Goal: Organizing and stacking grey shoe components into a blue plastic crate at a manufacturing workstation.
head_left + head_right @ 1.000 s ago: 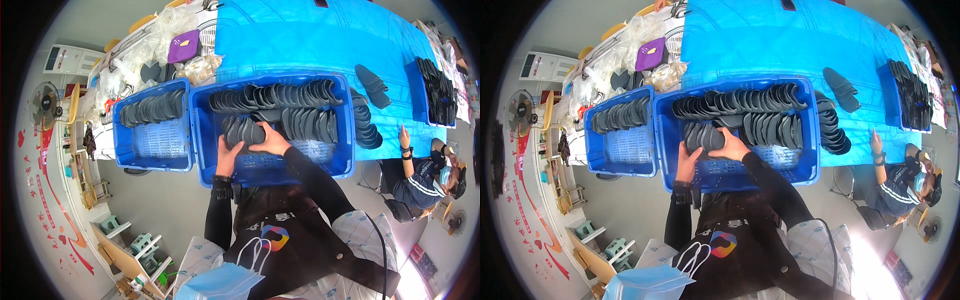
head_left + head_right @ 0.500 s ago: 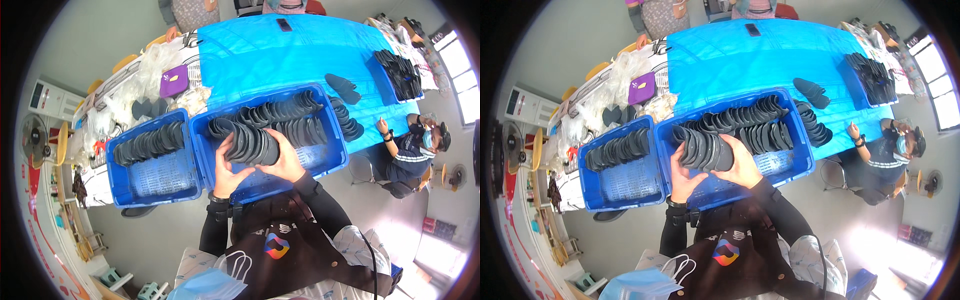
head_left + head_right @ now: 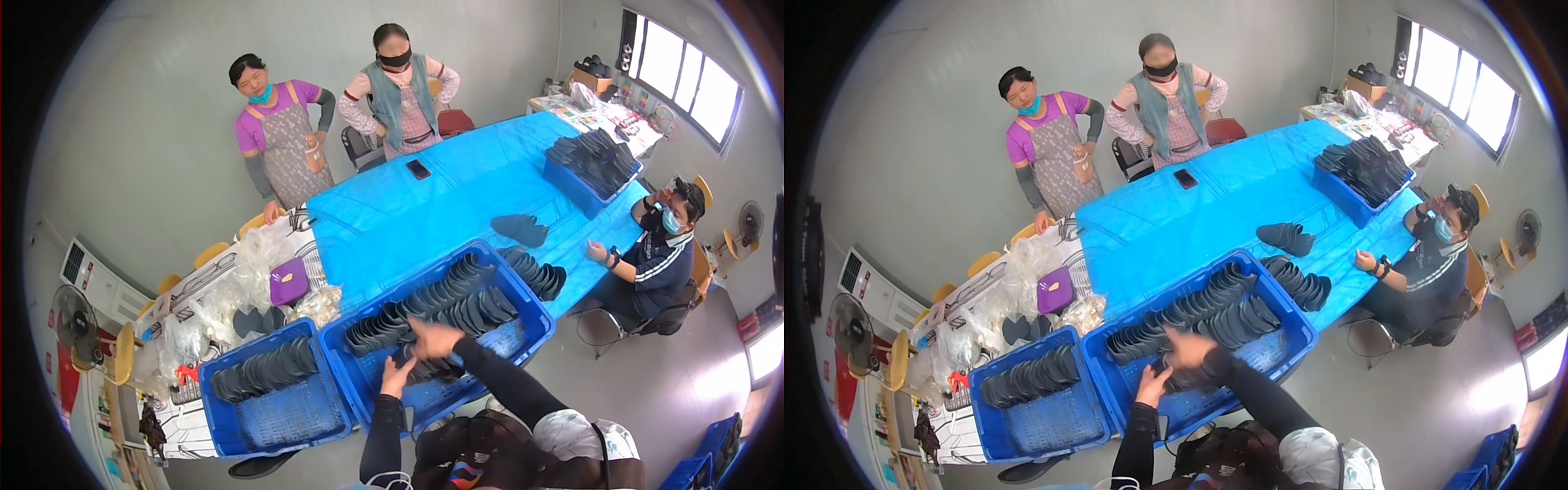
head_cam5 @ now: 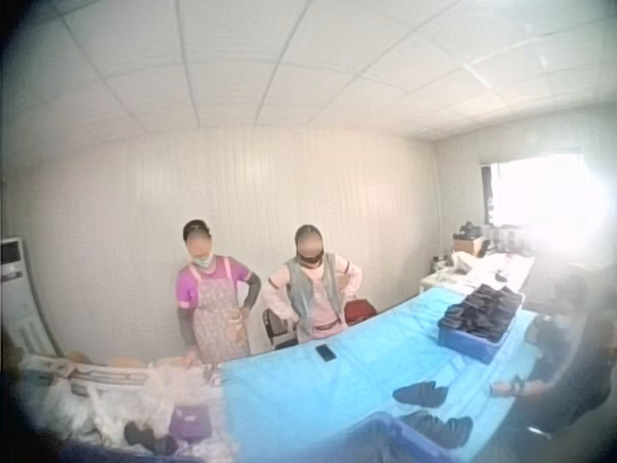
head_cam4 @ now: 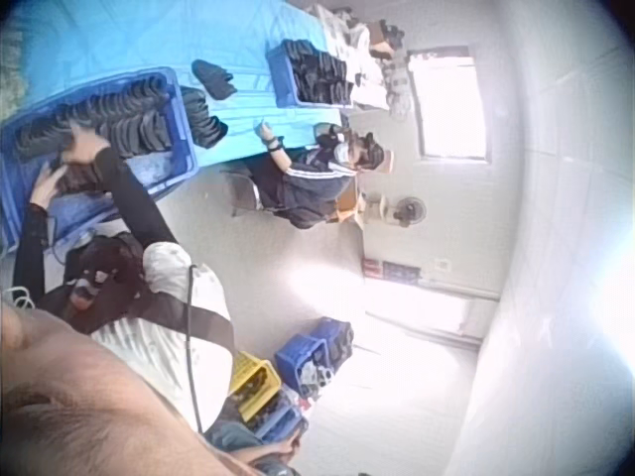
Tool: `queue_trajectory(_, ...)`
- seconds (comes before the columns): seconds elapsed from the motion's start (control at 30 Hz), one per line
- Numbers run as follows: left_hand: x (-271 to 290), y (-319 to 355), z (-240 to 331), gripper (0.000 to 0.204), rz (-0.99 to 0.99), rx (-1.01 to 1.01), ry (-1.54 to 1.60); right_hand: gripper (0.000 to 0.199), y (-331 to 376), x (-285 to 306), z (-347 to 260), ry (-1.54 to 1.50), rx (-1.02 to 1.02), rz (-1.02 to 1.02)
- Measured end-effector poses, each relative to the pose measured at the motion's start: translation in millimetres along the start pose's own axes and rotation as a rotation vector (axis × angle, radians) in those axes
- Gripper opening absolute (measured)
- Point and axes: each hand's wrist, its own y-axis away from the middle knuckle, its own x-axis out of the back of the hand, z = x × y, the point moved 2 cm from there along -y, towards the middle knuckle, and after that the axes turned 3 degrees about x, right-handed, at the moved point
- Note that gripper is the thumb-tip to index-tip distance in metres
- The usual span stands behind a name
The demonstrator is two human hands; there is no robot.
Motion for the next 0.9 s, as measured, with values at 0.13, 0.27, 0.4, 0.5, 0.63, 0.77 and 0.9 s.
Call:
queue_trajectory(0.13,-9.4,37.0,39.8,0.106,0.077,-0.069,-0.027,0.066,1.6,236.0,-27.7,-0.303,0.001,0.705)
queue_trajectory(0.27,20.3,108.3,46.1,0.088,0.121,-0.046,0.184,0.036,29.7,175.0,-75.1,0.186,0.294,-0.199)
queue_trajectory(0.4,-9.1,154.7,73.5,0.071,0.047,-0.138,0.157,0.034,56.3,42.3,-26.7,0.412,0.339,-0.684)
queue_trajectory(0.5,-9.3,213.7,39.6,0.067,0.013,-0.129,0.03,0.043,106.7,14.9,-3.9,0.056,0.44,-0.667)
queue_trajectory(0.63,6.0,278.4,-0.3,0.062,-0.009,-0.064,-0.008,0.05,193.7,36.2,-15.0,-0.353,0.094,-0.813)
queue_trajectory(0.77,27.1,277.4,-29.1,0.055,0.013,-0.006,-0.082,0.048,216.5,10.0,51.3,-0.317,0.095,-0.478)
queue_trajectory(0.9,78.6,281.5,-82.3,0.056,0.062,-0.056,-0.189,0.056,211.2,-30.3,21.2,-0.311,0.135,-0.278)
